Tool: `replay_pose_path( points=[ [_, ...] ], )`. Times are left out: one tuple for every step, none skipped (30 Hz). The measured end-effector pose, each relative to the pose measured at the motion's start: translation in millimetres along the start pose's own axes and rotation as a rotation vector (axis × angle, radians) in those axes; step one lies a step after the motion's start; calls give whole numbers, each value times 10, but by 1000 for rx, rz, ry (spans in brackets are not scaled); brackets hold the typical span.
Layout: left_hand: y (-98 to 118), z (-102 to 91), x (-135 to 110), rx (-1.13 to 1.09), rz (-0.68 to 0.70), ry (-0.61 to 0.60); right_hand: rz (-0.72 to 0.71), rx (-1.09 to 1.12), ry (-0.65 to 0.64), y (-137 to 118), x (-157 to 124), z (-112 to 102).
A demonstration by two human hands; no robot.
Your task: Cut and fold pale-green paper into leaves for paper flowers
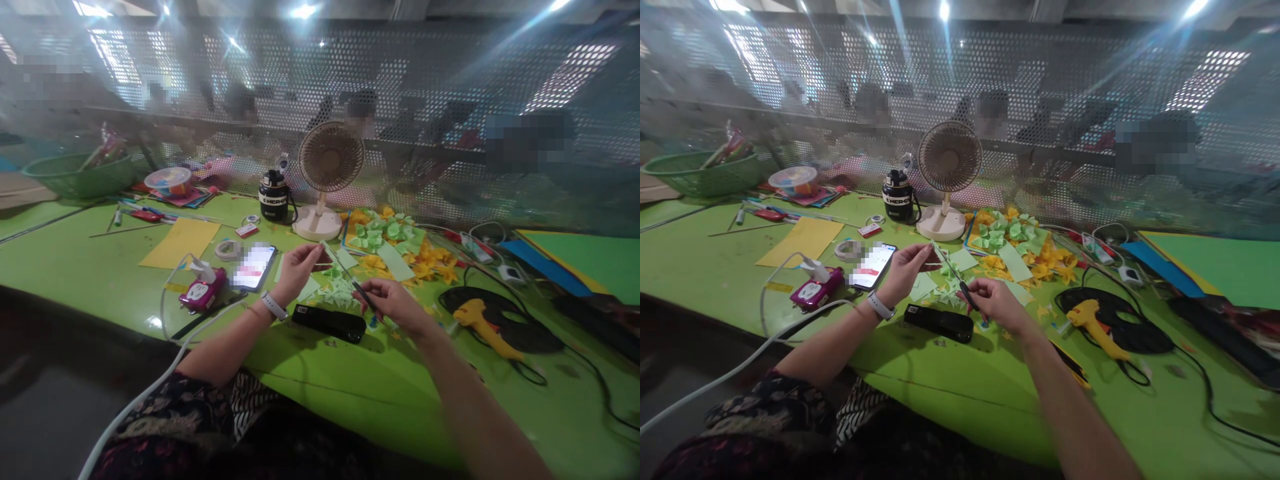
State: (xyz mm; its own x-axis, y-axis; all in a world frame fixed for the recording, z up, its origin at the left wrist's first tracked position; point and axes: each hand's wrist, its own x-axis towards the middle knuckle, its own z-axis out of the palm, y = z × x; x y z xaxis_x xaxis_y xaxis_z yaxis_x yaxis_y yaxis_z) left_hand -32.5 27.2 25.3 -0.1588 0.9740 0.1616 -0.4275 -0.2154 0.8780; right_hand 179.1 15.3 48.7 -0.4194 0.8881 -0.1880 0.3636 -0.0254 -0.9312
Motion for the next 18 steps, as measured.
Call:
replay_pose_path(
  points=[
    [2,2,-4,4,4,0,-2,-2,-4,1,0,0],
    [4,4,-7,8,7,-2,-5,-4,-11,2,0,1],
    [5,5,-10,10,12,-3,-9,-6,-18,4,1,2],
    [5,6,-12,12,16,-5,-14,-7,-22,6,3,4],
    [4,7,-12,15,19,-8,-17,-7,-23,9,5,6],
    [1,8,-12,17,23,-9,-17,-6,-20,13,7,9],
    [-3,8,-12,19,26,-8,-14,-5,-17,17,10,12],
    [-7,8,-11,19,28,-4,-10,-3,-14,22,14,14],
    [-13,8,-10,18,30,1,-8,1,-9,29,19,16],
    [-18,8,-9,16,31,5,-10,6,-2,35,23,18],
    [-22,7,-8,13,33,7,-14,10,2,42,27,19],
    [-26,7,-8,12,34,5,-19,11,4,47,31,21],
    [-28,6,-7,13,35,1,-23,8,1,49,33,22],
    [-30,6,-7,14,36,-2,-25,1,-1,49,35,24],
    [-31,6,-7,16,36,-3,-23,-7,-2,47,36,25],
    [-31,5,-6,17,34,-2,-20,-15,-4,43,36,28],
    [-32,5,-6,19,32,1,-17,-20,-2,40,36,30],
    [-32,5,-6,22,30,3,-15,-22,3,38,36,31]
  ],
)
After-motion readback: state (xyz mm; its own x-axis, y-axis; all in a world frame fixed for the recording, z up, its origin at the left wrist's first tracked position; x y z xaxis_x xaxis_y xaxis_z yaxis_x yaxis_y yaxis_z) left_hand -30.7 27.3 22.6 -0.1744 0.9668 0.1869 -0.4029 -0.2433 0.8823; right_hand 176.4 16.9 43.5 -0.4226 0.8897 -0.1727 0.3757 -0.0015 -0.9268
